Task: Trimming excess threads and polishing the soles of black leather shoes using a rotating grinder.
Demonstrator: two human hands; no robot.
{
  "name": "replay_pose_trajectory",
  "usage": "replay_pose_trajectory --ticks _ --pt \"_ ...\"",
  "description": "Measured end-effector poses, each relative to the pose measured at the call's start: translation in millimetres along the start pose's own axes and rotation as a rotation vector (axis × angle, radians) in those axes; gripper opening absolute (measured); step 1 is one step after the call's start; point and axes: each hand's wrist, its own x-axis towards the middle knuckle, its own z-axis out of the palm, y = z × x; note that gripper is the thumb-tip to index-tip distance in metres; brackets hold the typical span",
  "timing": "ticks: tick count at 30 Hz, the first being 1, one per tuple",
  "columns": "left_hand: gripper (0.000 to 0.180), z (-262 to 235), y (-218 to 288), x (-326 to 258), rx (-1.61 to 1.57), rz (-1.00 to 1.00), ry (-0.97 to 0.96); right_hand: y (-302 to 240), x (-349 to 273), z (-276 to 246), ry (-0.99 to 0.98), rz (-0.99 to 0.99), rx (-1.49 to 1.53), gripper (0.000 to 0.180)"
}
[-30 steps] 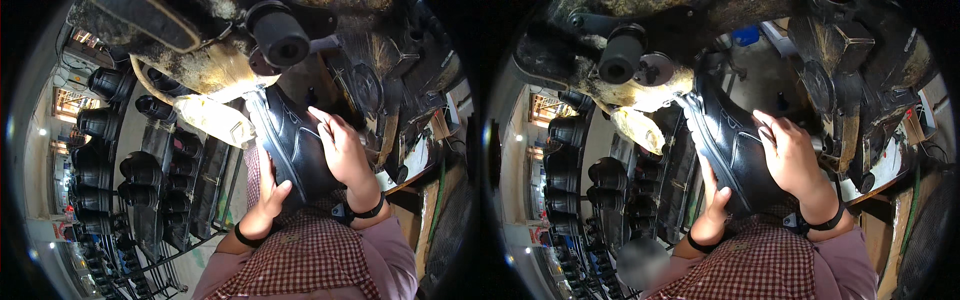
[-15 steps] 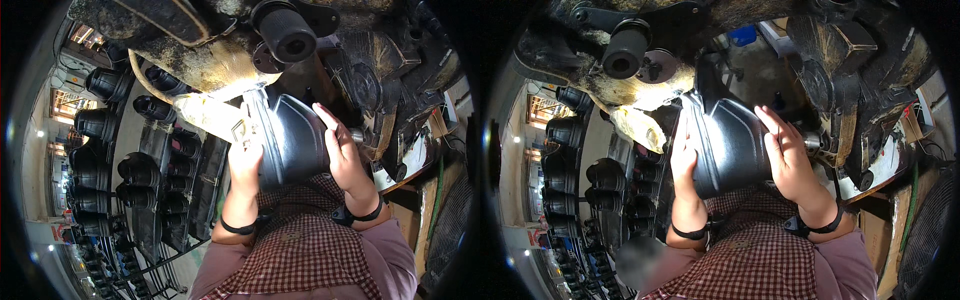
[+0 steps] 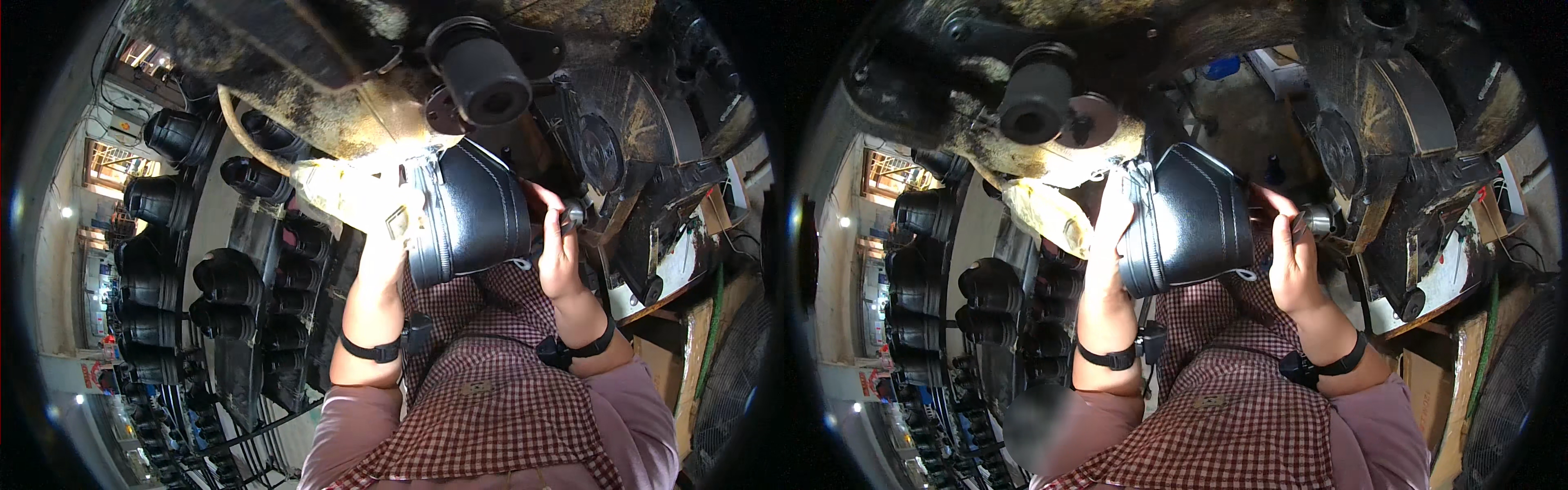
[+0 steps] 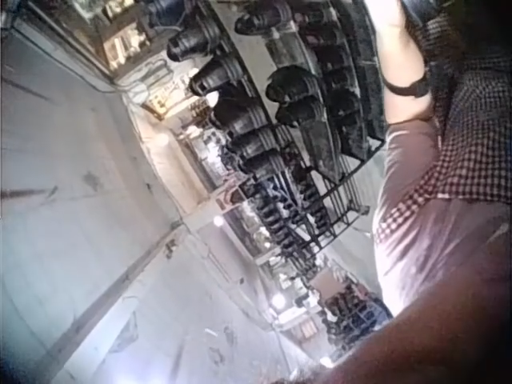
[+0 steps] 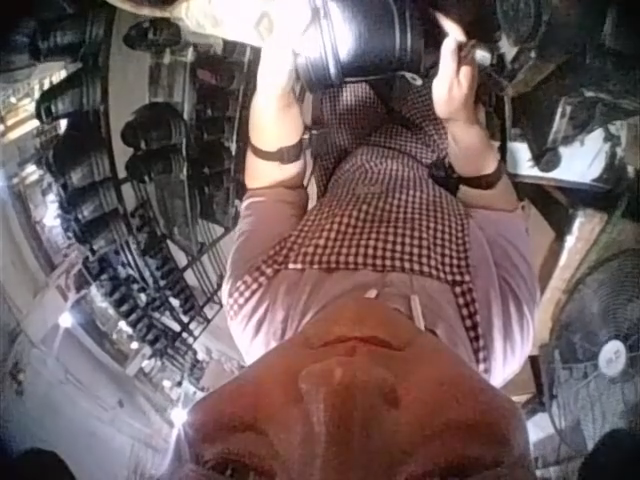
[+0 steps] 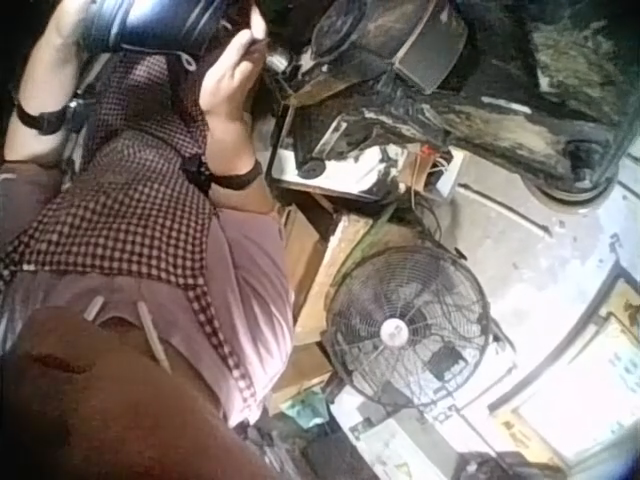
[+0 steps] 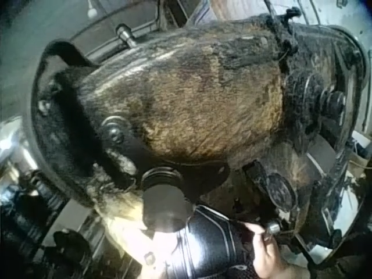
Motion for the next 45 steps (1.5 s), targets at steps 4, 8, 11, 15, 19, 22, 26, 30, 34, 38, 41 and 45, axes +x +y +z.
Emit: replay_pose_trajectory --ticks 4,8,11,15,19,22,26,30,34,38,41,45 --pt "0.061 -1 -3 10 -0.026 0.164 -0.051 18 3 -4 0.090 0.024 0.011 0.039" --pt "0.054 -19 2 -11 -0.164 0.323 0.040 15 5 -13 0.126 -0.126 -0.046 0.030" --pt "0.072 -34 -7 -47 0.153 0.617 0.277 5 -11 -14 0.175 -0.012 -0.157 0.021" --pt "0.076 -64 -36 -69 1.029 0.949 0.490 -19 -12 18 -0.147 -0.119 -0.389 0.026" --pt "0.076 -52 -39 -81 0.904 0.873 0.419 -20 -10 85 -0.220 -0.207 -0.232 0.019" --pt "0.075 -49 -42 -85 0.802 0.845 0.401 -30 -10 119 -0.132 -0.314 -0.247 0.020" --pt "0.076 -47 -35 -88 0.864 0.865 0.382 -27 -9 121 -0.144 -0.336 -0.205 0.016" --pt "0.072 -63 -29 -89 -0.072 0.562 0.239 -40 2 94 -0.008 -0.143 -0.038 0.018" --pt "0.070 -95 -42 -93 -0.762 0.322 -0.011 -59 15 83 -0.354 -0.670 -0.513 0.029" --pt "0.076 -92 -49 -99 -0.647 0.413 0.026 -65 11 103 -0.403 -0.725 -0.759 0.025" --pt "0.085 -69 -26 -103 -0.157 0.563 0.163 -54 14 104 -0.571 -0.698 -0.874 0.022" --pt "0.090 -87 -22 -115 -0.230 0.515 0.165 -70 0 100 -0.667 -0.669 -1.121 0.017"
